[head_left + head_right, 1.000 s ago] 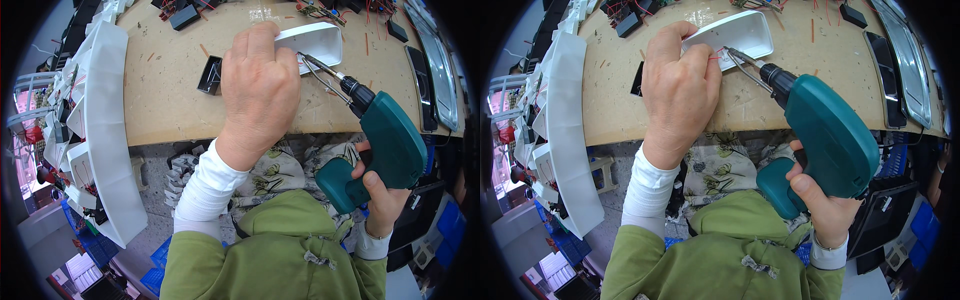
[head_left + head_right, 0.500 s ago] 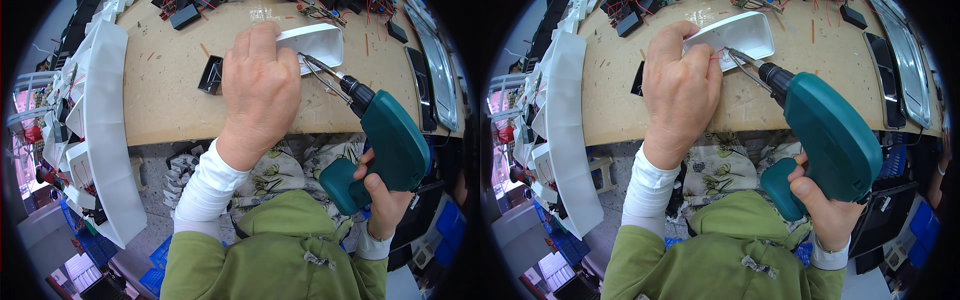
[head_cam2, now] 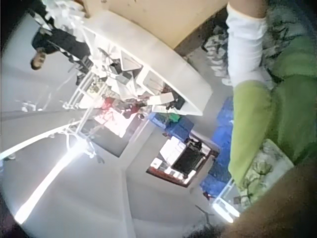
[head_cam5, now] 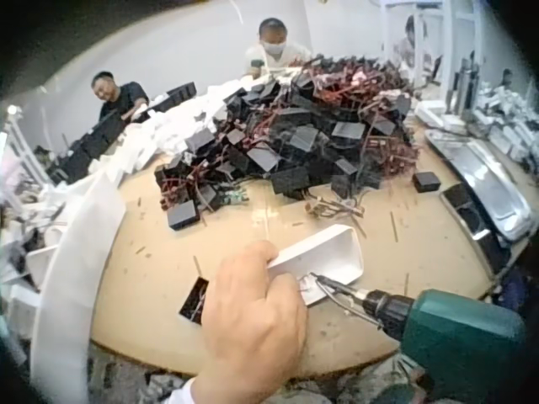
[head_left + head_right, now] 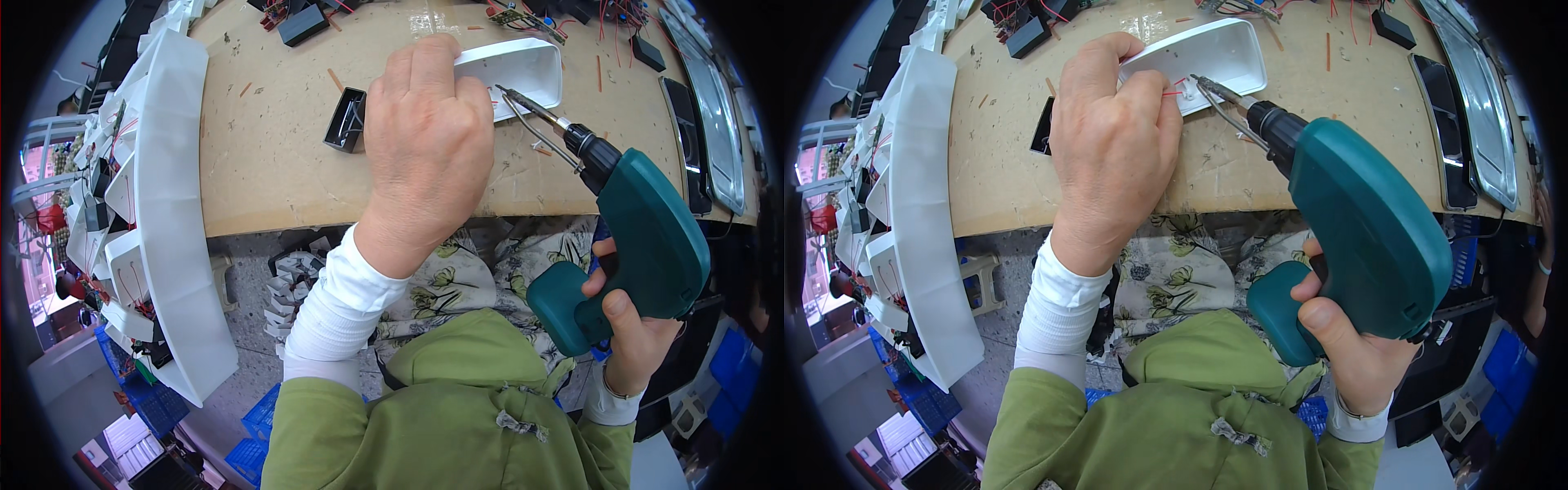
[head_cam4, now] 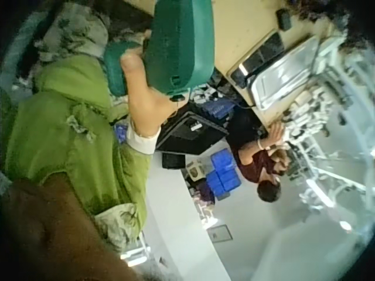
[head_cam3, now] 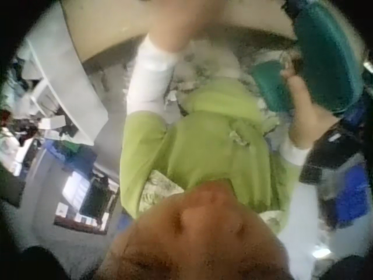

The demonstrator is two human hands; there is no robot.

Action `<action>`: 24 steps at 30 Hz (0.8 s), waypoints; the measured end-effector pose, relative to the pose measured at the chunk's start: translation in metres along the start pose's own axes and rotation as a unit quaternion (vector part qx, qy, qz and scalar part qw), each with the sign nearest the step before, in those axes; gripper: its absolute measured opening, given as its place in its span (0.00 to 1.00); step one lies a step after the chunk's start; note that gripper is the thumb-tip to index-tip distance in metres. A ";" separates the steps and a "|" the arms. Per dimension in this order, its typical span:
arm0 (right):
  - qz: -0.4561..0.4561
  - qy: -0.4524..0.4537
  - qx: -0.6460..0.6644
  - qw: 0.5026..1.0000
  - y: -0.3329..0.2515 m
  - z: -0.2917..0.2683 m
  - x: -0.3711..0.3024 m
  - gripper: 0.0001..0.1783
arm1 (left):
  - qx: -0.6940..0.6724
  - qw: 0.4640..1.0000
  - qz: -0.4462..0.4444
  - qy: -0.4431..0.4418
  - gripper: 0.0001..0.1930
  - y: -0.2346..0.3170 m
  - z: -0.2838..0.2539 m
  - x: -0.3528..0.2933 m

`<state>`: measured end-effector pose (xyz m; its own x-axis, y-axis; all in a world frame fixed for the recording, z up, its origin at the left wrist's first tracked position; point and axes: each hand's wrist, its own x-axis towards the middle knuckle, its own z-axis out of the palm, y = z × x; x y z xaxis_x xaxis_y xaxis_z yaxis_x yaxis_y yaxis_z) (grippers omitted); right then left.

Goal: Soldering electronic components and wires into white plastic housings at a factory workbench.

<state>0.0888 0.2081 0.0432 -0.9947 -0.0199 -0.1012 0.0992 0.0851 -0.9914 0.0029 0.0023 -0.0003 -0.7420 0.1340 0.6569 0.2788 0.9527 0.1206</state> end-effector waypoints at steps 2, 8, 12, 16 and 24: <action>0.017 -0.012 0.036 0.999 0.000 -0.002 0.000 0.30 | 0.003 1.000 0.002 -0.001 0.04 0.000 0.000 0.000; -0.004 -0.017 0.035 0.999 0.003 -0.002 0.001 0.31 | 0.002 1.000 0.010 0.008 0.04 0.000 -0.001 0.000; 0.000 -0.015 0.038 0.999 0.004 -0.003 0.000 0.31 | 0.005 1.000 0.011 -0.008 0.04 0.001 -0.002 0.000; 0.006 -0.013 0.043 0.999 0.005 -0.002 0.000 0.30 | 0.007 1.000 0.012 -0.010 0.04 0.001 -0.003 -0.001; -0.018 -0.005 0.010 1.000 0.004 -0.003 0.003 0.32 | 0.015 1.000 0.008 -0.009 0.04 0.001 -0.002 0.001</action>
<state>0.0865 0.2115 0.0389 -0.9973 -0.0333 -0.0654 0.0632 0.0648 -0.9959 0.0035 0.0028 0.0014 -0.7479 0.1543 0.6456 0.2734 0.9579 0.0877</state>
